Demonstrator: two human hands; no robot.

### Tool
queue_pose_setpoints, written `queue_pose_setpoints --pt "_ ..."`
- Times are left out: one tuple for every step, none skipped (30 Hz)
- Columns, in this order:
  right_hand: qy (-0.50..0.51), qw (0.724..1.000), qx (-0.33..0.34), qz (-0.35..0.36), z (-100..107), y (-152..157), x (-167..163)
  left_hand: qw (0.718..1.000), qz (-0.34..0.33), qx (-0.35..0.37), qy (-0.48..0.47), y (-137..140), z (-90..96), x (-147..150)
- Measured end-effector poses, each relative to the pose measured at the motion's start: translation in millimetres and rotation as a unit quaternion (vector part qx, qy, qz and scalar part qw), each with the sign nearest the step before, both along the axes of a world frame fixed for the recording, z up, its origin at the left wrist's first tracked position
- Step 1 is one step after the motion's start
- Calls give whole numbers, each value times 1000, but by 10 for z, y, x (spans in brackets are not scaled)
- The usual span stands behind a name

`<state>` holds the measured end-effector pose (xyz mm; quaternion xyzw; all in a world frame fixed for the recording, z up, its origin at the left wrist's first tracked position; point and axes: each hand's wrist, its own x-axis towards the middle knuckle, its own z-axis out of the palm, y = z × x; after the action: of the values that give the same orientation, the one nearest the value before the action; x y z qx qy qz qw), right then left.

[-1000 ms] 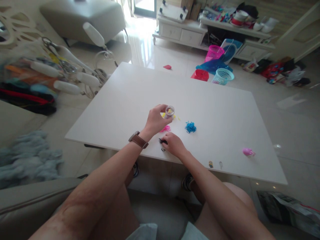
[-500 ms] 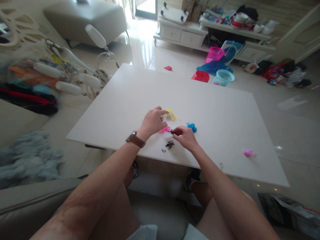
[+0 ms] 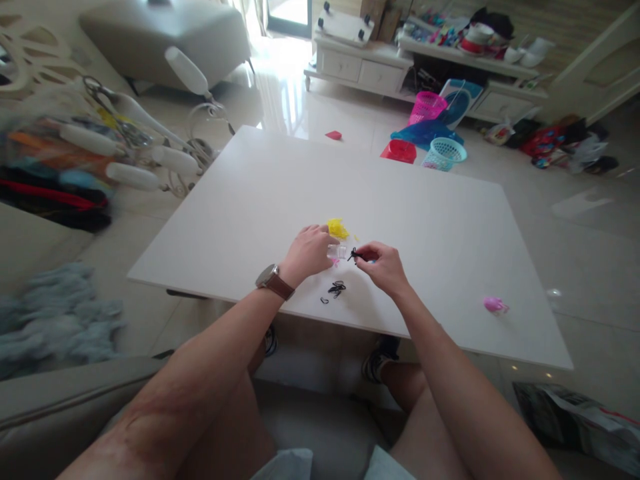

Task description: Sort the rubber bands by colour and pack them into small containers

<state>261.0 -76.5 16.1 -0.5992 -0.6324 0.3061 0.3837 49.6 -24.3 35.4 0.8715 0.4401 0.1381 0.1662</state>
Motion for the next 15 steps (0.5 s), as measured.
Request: queue_pose_setpoints --pt "2 1000 0 -3 10 2 4 1000 -2 -2 5 -3 4 5" --pt "4 1000 1 -5 19 4 8 1000 -4 -4 10 -6 8 9" --pt "6 1000 2 -7 24 7 11 1000 -7 -7 15 -8 13 13" --pt "7 1000 2 -9 26 9 13 1000 -10 -9 18 -11 16 17" --pt "7 1000 2 -9 25 11 14 1000 -13 -10 21 -14 20 22" --pt "5 1000 1 -8 19 11 12 1000 -17 -11 22 -18 22 27" --pt "2 1000 0 -6 11 11 9 999 -20 -12 23 -24 25 33" --pt "-4 1000 -2 -2 2 11 3 999 -23 -12 22 -30 28 39" --pt "-13 1000 -3 4 -7 9 -3 999 -26 -12 21 -38 32 45" --pt "-26 1000 -3 13 -13 8 -9 999 -29 -13 20 -46 37 51" --pt "-42 999 -2 23 -17 6 -14 999 -31 -13 19 -55 43 57" --pt "-58 998 1 35 -18 5 -17 999 -33 -14 18 -62 49 62" --pt "-75 996 5 48 -16 3 -19 999 -35 -15 17 -69 55 65" --pt "-90 994 10 61 -11 1 -19 999 -37 -16 16 -74 60 68" --pt "-100 992 15 72 -5 -1 -19 999 -37 -16 15 -78 61 70"
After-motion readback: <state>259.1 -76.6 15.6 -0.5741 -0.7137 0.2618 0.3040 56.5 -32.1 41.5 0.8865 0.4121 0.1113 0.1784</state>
